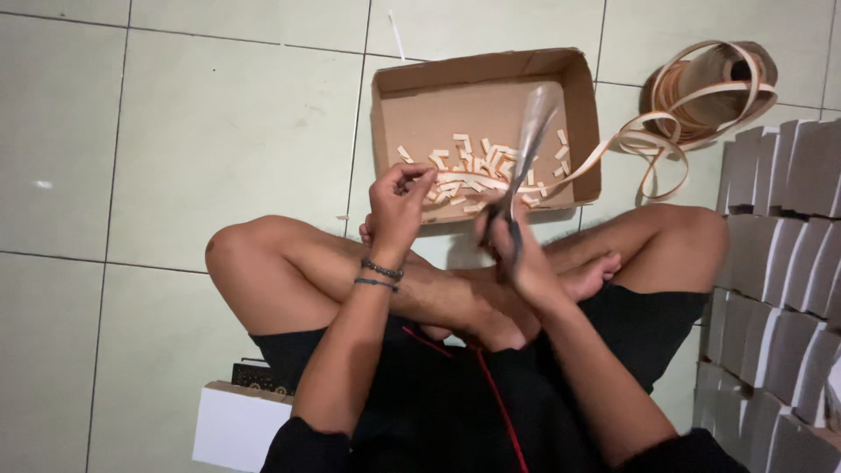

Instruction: The person sits cross-legged on the floor and uses scissors to cut a long roll of rubber bands into small pieces. They place the cut pieces into a cardboard box positioned between their legs.

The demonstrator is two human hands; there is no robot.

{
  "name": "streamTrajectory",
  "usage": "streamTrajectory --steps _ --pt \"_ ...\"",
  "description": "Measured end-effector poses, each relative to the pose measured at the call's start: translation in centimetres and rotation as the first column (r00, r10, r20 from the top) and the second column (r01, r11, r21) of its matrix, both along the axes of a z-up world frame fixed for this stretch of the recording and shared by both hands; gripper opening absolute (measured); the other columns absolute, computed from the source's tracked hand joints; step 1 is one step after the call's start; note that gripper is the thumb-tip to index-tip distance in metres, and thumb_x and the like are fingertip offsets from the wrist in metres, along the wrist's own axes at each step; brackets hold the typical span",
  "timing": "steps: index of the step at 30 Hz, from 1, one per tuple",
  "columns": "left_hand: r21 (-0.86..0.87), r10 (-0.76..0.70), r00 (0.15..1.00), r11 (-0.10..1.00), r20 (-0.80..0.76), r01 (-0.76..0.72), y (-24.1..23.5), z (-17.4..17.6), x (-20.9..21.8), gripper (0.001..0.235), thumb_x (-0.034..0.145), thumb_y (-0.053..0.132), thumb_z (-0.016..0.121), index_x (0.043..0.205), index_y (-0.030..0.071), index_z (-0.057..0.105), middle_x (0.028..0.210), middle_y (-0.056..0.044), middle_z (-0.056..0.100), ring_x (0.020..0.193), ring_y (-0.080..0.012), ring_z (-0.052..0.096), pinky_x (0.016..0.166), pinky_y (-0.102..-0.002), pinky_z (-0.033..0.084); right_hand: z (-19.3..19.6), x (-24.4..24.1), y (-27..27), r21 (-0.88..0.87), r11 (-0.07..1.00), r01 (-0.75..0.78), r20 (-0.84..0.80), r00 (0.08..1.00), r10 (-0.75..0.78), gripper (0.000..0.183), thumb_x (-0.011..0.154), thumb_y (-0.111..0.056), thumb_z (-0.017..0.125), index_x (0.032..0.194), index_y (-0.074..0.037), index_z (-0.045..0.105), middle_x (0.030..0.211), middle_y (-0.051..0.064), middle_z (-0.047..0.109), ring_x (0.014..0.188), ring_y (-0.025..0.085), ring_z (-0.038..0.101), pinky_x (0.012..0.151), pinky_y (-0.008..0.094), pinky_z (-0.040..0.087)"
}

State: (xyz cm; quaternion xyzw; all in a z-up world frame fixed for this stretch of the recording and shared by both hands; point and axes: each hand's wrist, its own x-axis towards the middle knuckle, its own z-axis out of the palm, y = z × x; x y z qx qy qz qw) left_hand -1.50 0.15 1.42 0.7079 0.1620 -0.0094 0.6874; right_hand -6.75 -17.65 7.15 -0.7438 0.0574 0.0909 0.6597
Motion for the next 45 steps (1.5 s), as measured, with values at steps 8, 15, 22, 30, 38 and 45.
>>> streamTrajectory --steps 8,15,22,30,38,45 --pt "-0.301 0.163 0.986 0.942 0.019 -0.15 -0.5 -0.2 0.3 0.021 0.093 0.013 0.077 0.107 -0.001 0.072 0.097 -0.007 0.071 0.087 -0.007 0.061 0.08 -0.022 0.052 2.5 -5.2 -0.7 0.592 0.775 -0.222 -0.444 0.713 0.543 0.077 0.098 -0.07 0.033 0.135 -0.003 0.043 0.087 0.013 0.051 0.063 0.012 0.046 0.048 0.022 0.038" --pt "-0.411 0.225 0.974 0.885 -0.033 -0.218 -0.4 -1.4 0.6 0.022 0.09 0.012 0.079 0.108 0.002 0.072 0.087 -0.002 0.069 0.078 -0.0035 0.059 0.071 -0.016 0.046 -4.2 -1.5 1.6 0.34 0.904 -0.259 -0.43 0.812 0.394 0.068 0.103 -0.059 0.043 0.133 0.001 0.051 0.09 0.018 0.063 0.082 0.028 0.069 0.059 0.031 0.051" --pt "-0.346 0.208 0.978 0.916 -0.019 -0.201 -0.5 -2.1 0.3 0.022 0.089 0.014 0.082 0.104 0.002 0.073 0.089 -0.005 0.072 0.081 -0.005 0.063 0.071 -0.019 0.052 -6.8 0.8 3.7 0.228 0.903 -0.363 -0.222 0.884 0.411 0.053 0.109 -0.046 0.042 0.139 -0.002 0.046 0.087 0.012 0.06 0.083 0.025 0.063 0.072 0.035 0.05" --pt "-0.321 0.192 0.98 0.927 -0.043 -0.196 -0.7 -1.8 0.4 0.023 0.09 0.015 0.081 0.105 0.0 0.072 0.087 -0.008 0.073 0.072 -0.0054 0.064 0.053 -0.025 0.062 -8.6 0.7 3.5 0.178 0.909 -0.377 -0.221 0.885 0.41 0.054 0.108 -0.049 0.04 0.144 -0.009 0.044 0.094 0.014 0.063 0.091 0.028 0.065 0.085 0.041 0.05" --pt "-0.239 0.168 0.983 0.954 -0.081 -0.182 -0.6 0.0 0.3 0.023 0.091 0.019 0.079 0.107 0.002 0.074 0.082 -0.007 0.072 0.069 -0.0054 0.062 0.055 -0.026 0.066 -8.8 0.5 3.7 0.084 0.921 -0.38 -0.263 0.883 0.388 0.058 0.105 -0.057 0.04 0.146 -0.015 0.043 0.098 0.013 0.064 0.097 0.028 0.063 0.092 0.043 0.048" --pt "-0.242 0.175 0.982 0.952 -0.064 -0.186 -1.1 -0.2 0.2 0.021 0.09 0.014 0.079 0.105 0.0 0.074 0.083 -0.009 0.073 0.07 -0.005 0.064 0.054 -0.025 0.065 -8.8 0.3 3.9 0.048 0.927 -0.372 -0.294 0.882 0.37 0.058 0.105 -0.059 0.038 0.147 -0.019 0.042 0.096 0.01 0.065 0.097 0.027 0.064 0.091 0.043 0.048"
